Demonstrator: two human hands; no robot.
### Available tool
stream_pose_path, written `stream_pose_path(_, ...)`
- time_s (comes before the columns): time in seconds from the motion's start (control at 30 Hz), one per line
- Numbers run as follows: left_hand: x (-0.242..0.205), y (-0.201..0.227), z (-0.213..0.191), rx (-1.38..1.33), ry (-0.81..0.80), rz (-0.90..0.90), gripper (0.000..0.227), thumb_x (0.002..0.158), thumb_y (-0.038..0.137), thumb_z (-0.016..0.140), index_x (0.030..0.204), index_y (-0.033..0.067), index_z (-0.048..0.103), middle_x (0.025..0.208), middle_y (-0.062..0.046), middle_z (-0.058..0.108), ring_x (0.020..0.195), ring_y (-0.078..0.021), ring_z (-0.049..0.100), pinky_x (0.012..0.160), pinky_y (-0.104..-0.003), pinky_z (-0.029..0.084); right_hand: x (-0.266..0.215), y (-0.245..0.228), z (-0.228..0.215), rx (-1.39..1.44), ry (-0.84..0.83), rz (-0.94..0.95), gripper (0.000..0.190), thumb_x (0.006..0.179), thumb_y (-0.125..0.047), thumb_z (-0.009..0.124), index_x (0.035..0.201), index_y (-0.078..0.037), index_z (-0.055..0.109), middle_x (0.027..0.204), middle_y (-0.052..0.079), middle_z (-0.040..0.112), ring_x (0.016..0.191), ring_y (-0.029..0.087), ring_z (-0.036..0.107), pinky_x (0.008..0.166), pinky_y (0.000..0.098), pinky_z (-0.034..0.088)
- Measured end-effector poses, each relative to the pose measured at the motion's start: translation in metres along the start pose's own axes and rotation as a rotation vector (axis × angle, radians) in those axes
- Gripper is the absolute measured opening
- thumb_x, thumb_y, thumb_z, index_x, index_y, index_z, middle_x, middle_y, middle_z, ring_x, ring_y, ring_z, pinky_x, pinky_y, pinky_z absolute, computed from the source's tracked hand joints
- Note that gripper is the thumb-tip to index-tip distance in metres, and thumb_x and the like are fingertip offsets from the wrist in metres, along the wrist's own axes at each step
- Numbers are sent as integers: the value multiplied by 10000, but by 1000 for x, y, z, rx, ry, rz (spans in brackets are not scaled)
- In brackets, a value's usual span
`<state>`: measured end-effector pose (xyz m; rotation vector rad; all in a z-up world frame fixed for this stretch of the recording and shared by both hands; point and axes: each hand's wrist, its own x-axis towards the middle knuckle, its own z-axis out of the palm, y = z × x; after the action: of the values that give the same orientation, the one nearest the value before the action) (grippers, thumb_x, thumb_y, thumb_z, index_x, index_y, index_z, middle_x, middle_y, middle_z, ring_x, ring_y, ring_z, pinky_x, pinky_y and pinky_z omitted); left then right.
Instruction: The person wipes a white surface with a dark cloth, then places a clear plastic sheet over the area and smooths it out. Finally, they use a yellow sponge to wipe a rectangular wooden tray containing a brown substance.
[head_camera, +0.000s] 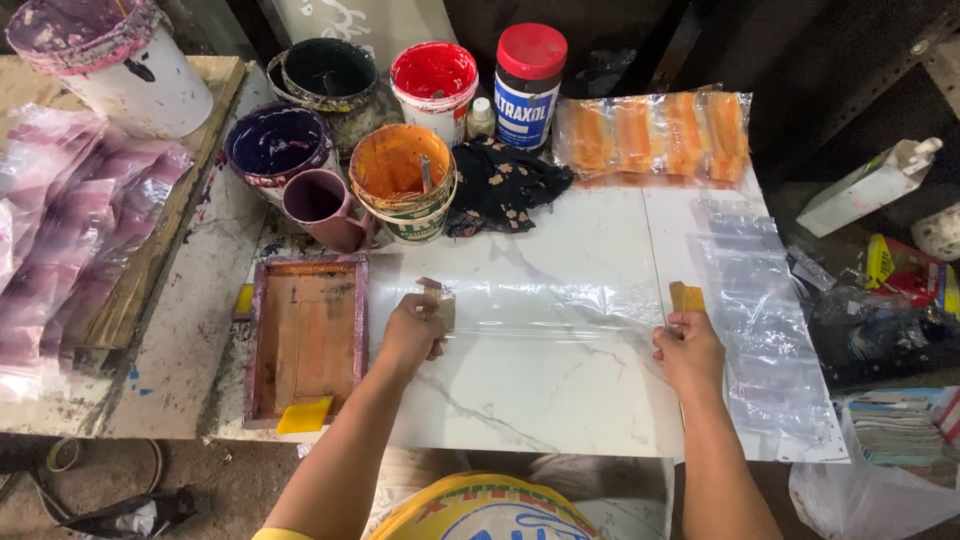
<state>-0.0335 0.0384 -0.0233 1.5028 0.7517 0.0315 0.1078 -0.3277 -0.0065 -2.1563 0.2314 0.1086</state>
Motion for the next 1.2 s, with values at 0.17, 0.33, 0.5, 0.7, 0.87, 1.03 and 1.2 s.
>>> stream_pose_path(0.17, -8, 9, 2, -27, 19, 18, 600, 791, -72, 593, 1367, -152, 445, 738, -173, 648, 501, -179, 639, 470, -254, 544, 8, 8, 3, -28, 1, -11, 267, 898, -40, 711, 1153, 12, 655, 875, 198, 723, 650, 257, 711, 563, 360, 598)
stream_pose_path(0.33, -13, 2, -2, -50, 22, 7, 559, 811, -56, 611, 1343, -141, 467, 751, -201, 663, 497, -219, 670, 465, -301, 587, -12, 0, -3, 32, -42, 5, 277, 921, -51, 708, 1176, 37, 646, 850, 193, 708, 642, 238, 696, 571, 328, 587)
stream_pose_path(0.5, -23, 3, -5, -44, 53, 15, 554, 813, -56, 608, 1338, -158, 464, 733, -207, 663, 506, -237, 685, 471, -310, 602, -22, 0, -5, 3, -48, -8, 255, 907, -62, 710, 1138, 30, 652, 837, 193, 712, 645, 246, 708, 597, 342, 602)
stream_pose_path(0.7, -26, 0, -2, -26, 72, 6, 514, 841, -29, 622, 1319, -153, 479, 752, -214, 660, 521, -241, 693, 470, -312, 602, -29, -1, -4, -89, -70, -2, 266, 937, -80, 693, 1184, 7, 647, 861, 179, 722, 685, 246, 728, 640, 343, 603)
stream_pose_path(0.87, -31, 7, -1, -27, 69, -4, 506, 848, -44, 617, 1320, -163, 479, 756, -208, 659, 523, -240, 694, 467, -306, 598, -35, -8, -4, -189, -67, 6, 266, 965, -90, 671, 1217, -7, 647, 879, 170, 735, 711, 248, 739, 687, 363, 598)
stream_pose_path(1.03, -34, 13, 0, 2, 77, -1, 482, 844, -41, 623, 1296, -159, 502, 754, -214, 667, 527, -239, 702, 474, -308, 602, -36, -11, -5, -207, -71, 16, 266, 977, -93, 666, 1228, -4, 653, 904, 177, 735, 743, 255, 743, 735, 380, 583)
stream_pose_path(1.2, -33, 12, 1, 31, 88, -20, 440, 846, -21, 621, 1262, -128, 531, 733, -181, 657, 514, -226, 693, 469, -297, 589, -38, -15, -4, -211, -43, 24, 267, 989, -70, 664, 1242, 12, 647, 940, 205, 736, 752, 267, 739, 732, 369, 571)
